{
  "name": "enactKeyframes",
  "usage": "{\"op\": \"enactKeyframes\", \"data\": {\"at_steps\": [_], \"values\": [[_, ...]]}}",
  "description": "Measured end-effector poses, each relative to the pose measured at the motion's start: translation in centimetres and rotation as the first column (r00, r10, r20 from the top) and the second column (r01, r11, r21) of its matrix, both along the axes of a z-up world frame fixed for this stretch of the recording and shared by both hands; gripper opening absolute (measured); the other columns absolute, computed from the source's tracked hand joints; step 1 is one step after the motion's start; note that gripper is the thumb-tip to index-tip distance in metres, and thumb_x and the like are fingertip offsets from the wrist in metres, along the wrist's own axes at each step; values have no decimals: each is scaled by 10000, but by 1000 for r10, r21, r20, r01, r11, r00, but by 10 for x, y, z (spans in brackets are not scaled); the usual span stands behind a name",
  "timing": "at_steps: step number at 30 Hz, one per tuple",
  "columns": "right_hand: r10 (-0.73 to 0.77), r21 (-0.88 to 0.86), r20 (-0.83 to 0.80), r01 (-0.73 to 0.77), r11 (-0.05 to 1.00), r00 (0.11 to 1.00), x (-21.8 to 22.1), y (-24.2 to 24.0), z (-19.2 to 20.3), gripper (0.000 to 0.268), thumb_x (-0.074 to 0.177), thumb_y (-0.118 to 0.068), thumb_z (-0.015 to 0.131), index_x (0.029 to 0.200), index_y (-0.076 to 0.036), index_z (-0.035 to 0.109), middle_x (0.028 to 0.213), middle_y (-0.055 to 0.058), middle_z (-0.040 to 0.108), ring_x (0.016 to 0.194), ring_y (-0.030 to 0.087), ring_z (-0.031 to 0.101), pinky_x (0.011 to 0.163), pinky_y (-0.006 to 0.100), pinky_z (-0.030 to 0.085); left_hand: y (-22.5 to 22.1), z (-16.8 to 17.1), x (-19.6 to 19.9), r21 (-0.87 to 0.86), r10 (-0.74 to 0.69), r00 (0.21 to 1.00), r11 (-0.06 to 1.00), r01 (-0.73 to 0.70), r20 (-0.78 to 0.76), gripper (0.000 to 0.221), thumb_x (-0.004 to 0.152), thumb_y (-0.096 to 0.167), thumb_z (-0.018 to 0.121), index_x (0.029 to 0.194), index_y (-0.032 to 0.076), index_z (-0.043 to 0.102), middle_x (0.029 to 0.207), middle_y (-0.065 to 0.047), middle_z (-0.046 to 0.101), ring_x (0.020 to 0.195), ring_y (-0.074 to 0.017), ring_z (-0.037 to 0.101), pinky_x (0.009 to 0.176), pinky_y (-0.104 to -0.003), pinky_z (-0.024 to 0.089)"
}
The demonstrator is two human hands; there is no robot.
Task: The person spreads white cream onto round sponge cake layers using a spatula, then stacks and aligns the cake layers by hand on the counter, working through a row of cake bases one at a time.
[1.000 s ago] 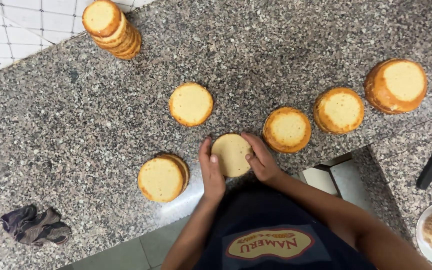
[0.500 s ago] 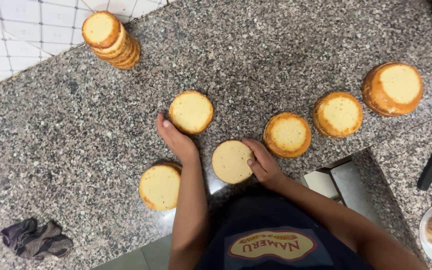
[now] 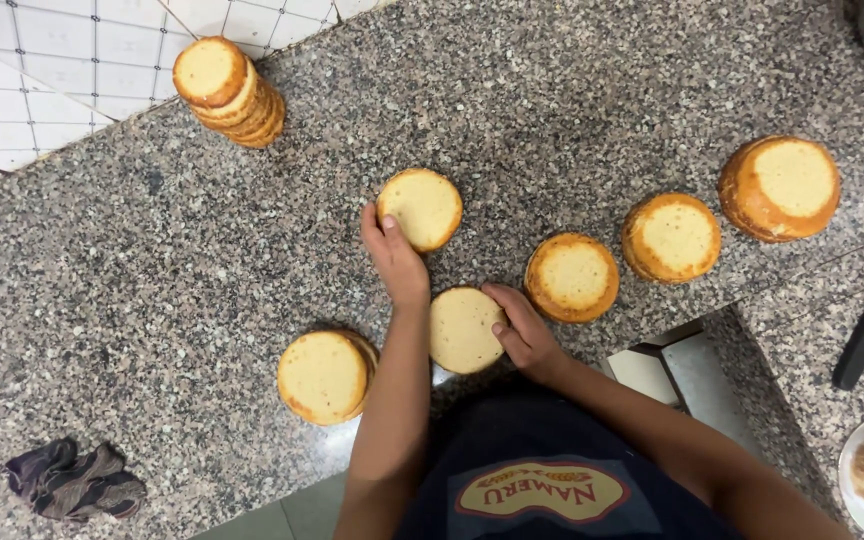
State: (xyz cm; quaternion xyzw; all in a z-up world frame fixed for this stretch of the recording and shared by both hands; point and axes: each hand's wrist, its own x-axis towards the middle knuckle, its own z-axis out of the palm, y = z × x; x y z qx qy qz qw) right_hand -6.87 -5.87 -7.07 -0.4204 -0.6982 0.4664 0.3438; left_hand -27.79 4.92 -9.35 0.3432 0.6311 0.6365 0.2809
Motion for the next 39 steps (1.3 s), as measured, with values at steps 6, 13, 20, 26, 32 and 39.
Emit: {"op": "enactKeyframes", "data": {"at_steps": [6,13,20,26,32,39], "values": [[-31,-180,-86,15,984,996,1,2,18,528,981,-108,486,1492,14,442,1473,207,503,1342,340,521,1149,402,400,-57,63,-43,-124,-83,966,991,53,-245,582,1095,328,459,1546,-25,355,1605,-236,337,1497,-366,317,1232,-455,230],[165,154,24,-166,974,986,-52,1,66,509,1025,-160,506,1495,20,428,1527,213,451,1443,353,428,1201,439,336,-189,25,-165,9,127,985,992,-127,-120,590,1100,478,432,1392,-23,544,1475,-187,560,1407,-307,509,1233,-444,357],[151,-182,-202,-188,965,968,-173,-14,-6,431,1065,-188,485,1448,7,511,1484,166,541,1407,265,496,1174,378,384,-215,-7,-158,56,31,985,998,-41,168,699,1074,566,365,1329,-42,597,1384,-183,630,1301,-295,585,1156,-433,430],[109,-154,-225,-145,977,968,-199,-29,-2,457,1065,-227,439,1444,21,505,1427,171,552,1352,260,515,1149,363,376,-218,-8,-150,79,66,998,995,-65,-13,647,1113,508,352,1210,-49,666,1246,-194,687,1189,-290,639,1098,-416,478],[-8,-134,-219,-22,991,976,-206,-35,7,441,1073,-259,411,1374,21,571,1389,148,587,1309,244,553,1140,355,398,-207,-8,-148,123,31,992,991,-46,119,623,1100,495,352,1179,-43,654,1207,-198,697,1153,-289,657,1069,-410,498],[-129,-207,-243,79,975,961,-196,-40,1,481,1045,-295,384,1324,25,609,1346,143,612,1285,241,555,1132,350,392,-205,-3,-132,133,-30,991,991,12,133,654,1101,529,323,1198,-37,639,1228,-185,683,1179,-281,642,1085,-399,482]]}}
